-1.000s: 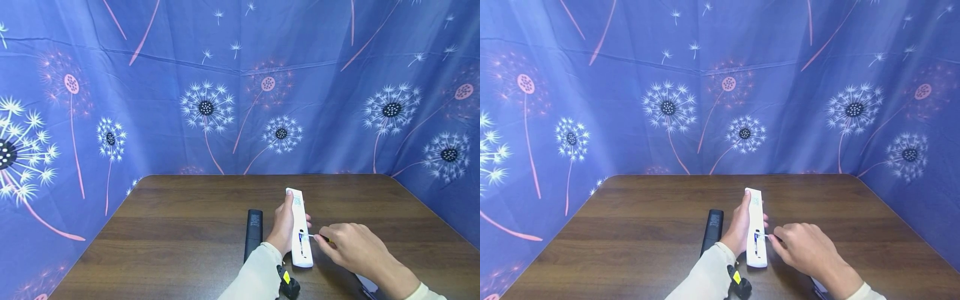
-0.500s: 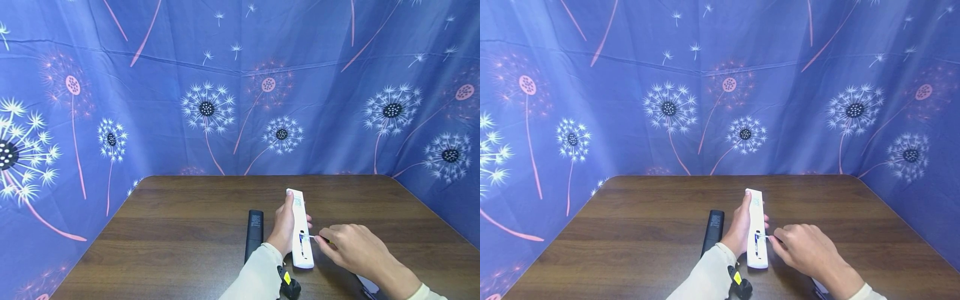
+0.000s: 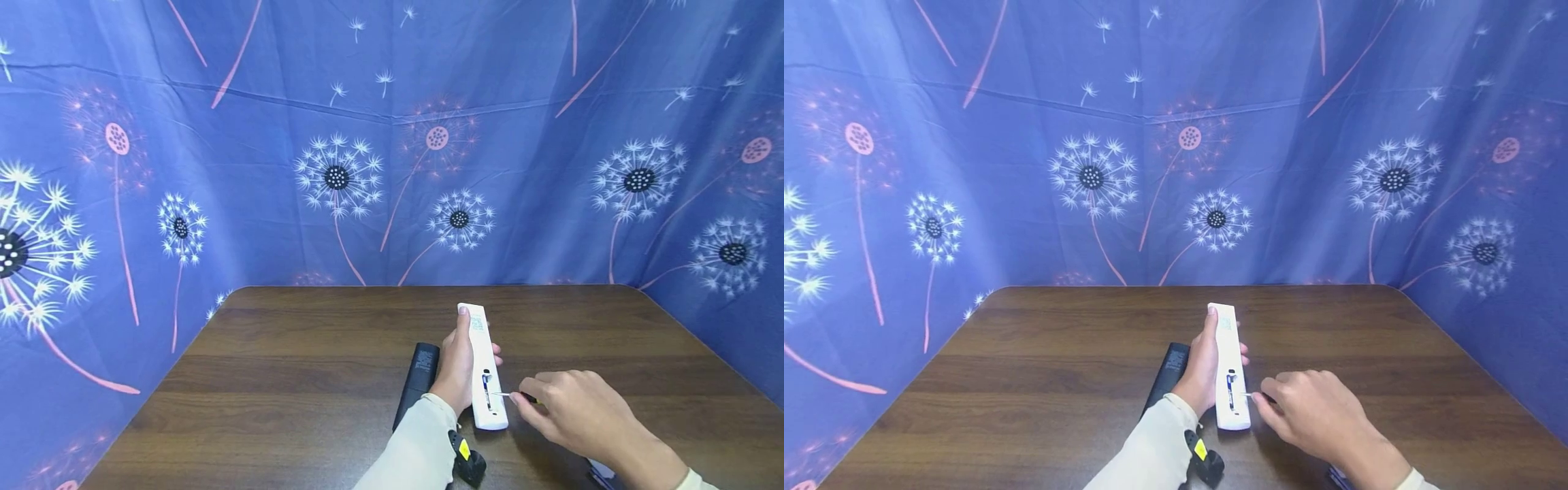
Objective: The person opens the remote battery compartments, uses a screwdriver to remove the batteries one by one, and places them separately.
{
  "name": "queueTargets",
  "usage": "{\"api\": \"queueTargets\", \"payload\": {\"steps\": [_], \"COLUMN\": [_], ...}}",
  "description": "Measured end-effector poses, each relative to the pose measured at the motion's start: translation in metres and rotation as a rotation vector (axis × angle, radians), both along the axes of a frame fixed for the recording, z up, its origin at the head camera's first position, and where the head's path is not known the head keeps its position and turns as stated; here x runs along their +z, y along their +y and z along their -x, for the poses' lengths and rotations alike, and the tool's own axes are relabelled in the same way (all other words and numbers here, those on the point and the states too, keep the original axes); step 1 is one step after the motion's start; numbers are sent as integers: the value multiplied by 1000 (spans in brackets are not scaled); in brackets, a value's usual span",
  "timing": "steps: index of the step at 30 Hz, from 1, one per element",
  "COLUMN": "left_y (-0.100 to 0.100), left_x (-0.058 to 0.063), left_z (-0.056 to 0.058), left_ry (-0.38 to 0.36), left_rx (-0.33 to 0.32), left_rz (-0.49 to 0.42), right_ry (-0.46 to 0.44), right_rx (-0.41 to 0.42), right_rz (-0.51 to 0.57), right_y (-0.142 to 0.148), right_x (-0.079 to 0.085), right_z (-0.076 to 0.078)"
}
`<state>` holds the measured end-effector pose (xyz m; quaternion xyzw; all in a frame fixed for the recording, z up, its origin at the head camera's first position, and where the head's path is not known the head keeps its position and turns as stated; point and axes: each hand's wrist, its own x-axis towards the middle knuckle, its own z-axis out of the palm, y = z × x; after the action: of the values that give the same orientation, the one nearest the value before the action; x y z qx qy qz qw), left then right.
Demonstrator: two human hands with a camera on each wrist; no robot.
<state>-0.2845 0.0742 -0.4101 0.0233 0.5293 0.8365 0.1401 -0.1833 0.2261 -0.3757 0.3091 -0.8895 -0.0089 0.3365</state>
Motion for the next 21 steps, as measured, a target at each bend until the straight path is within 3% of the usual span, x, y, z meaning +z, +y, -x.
{"api": "queueTargets", "payload": {"steps": [9,21], "left_y": [3,3], "left_x": [0,0], "left_z": [-3,-1], "left_ry": [-6,-14], "left_rx": [-38,-44], "left_rz": [-3,-16], "right_ry": [58,65], "right_rx": [-60,-54], "right_rz": [35,52], "right_y": [2,3], "right_x": [-1,-5], "right_z": [3,6]}}
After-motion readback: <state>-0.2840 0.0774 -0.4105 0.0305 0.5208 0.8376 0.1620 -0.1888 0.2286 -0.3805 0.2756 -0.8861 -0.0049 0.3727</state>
